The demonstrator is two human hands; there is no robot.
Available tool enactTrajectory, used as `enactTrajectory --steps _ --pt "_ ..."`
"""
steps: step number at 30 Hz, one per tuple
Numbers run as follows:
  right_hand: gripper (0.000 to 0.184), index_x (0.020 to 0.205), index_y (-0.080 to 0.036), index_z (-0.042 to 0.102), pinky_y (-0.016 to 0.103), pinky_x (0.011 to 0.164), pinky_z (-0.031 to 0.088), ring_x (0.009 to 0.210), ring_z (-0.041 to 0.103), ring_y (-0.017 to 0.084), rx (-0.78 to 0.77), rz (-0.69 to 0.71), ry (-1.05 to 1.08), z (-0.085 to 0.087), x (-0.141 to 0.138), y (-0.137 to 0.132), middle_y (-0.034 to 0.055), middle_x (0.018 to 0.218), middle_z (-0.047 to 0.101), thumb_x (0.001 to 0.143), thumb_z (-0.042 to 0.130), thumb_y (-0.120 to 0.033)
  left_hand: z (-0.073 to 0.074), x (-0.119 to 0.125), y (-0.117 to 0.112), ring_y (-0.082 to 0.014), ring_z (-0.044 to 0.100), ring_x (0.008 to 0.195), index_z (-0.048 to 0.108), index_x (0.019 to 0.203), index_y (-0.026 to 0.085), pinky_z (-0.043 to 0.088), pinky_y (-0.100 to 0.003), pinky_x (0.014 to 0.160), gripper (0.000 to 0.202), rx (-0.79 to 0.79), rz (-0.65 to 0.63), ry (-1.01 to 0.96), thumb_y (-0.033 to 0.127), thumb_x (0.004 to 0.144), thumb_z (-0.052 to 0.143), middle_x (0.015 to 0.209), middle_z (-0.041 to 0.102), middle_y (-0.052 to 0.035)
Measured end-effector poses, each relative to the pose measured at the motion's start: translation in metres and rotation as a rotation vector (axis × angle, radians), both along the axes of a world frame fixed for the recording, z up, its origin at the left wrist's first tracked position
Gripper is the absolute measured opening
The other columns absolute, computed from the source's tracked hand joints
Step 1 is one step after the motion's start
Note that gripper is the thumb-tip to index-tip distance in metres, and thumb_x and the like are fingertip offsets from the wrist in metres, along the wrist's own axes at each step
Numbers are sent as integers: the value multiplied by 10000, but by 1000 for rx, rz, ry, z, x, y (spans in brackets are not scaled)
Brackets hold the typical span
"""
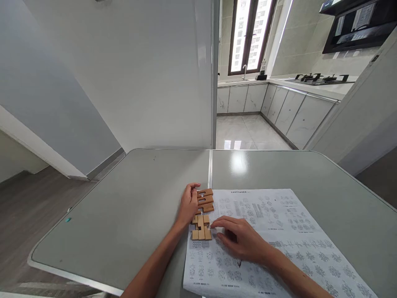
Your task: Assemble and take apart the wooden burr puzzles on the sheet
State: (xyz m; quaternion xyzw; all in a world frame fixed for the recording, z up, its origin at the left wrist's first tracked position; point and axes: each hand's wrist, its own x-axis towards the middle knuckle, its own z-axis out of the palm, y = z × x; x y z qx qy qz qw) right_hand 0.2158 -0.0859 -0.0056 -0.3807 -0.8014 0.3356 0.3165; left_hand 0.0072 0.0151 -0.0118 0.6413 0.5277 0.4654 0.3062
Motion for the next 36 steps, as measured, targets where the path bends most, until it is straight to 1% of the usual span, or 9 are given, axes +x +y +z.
enactTrajectory --steps 2,4,8,13,16,19,26,31,36 --pt "224 1117 -247 708 274 608 464 630 584 130 -9 -56 24 -3 1 2 47 1034 756 1027 503 -248 -2 0 2 -224 687 1131 660 1049 254 528 -430 1033 246 -15 31 -29 276 1027 415 1181 740 -73" --pt "229 1059 -244 709 279 617 464 659 604 146 -4 -97 25 -6 2 3 42 954 748 1041 481 -256 -3 0 4 -223 691 1115 658 1034 246 533 -420 1020 252 -17 54 -29 270 1021 407 1160 739 -75" --pt "234 1050 -240 711 288 631 480 649 630 154 0 -140 -5 -7 4 4 38 893 754 1051 478 -268 -1 -4 6 -234 701 1052 671 1013 228 540 -401 973 216 -9 81 -13 276 992 462 1100 743 -80" --pt "235 1077 -232 710 299 665 503 700 692 174 63 -166 -53 -11 6 6 49 928 787 1042 479 -248 5 -11 9 -236 692 1011 675 988 216 531 -374 938 181 13 127 -8 301 963 517 1062 738 -81" --pt "264 1086 -223 713 296 631 492 668 696 172 114 -162 -97 -13 8 7 66 950 803 1055 452 -247 6 -14 12 -222 695 936 658 972 211 544 -346 857 188 3 162 -28 310 953 499 997 730 -73" --pt "294 1103 -224 713 292 617 492 684 721 179 142 -133 -128 -15 9 7 62 941 812 1073 422 -253 5 -15 13 -213 696 874 649 955 211 545 -325 788 181 -17 174 -35 309 938 498 945 725 -62" --pt "286 1112 -231 711 305 677 525 798 768 201 157 -122 -134 -16 9 7 56 988 821 1065 429 -238 3 -12 14 -216 698 879 654 940 218 542 -331 801 162 -23 170 -18 316 926 527 948 733 -58" --pt "269 1117 -236 703 312 684 512 796 770 206 156 -126 -153 -18 8 8 43 989 822 1062 441 -226 2 -13 14 -216 696 880 656 943 221 536 -328 797 164 -24 167 -16 311 929 519 947 732 -56" --pt "258 1115 -238 702 309 672 495 762 761 202 157 -129 -171 -18 8 7 34 968 821 1060 451 -226 2 -12 14 -218 698 891 661 953 212 534 -342 828 174 -21 159 -11 305 941 515 967 736 -63"
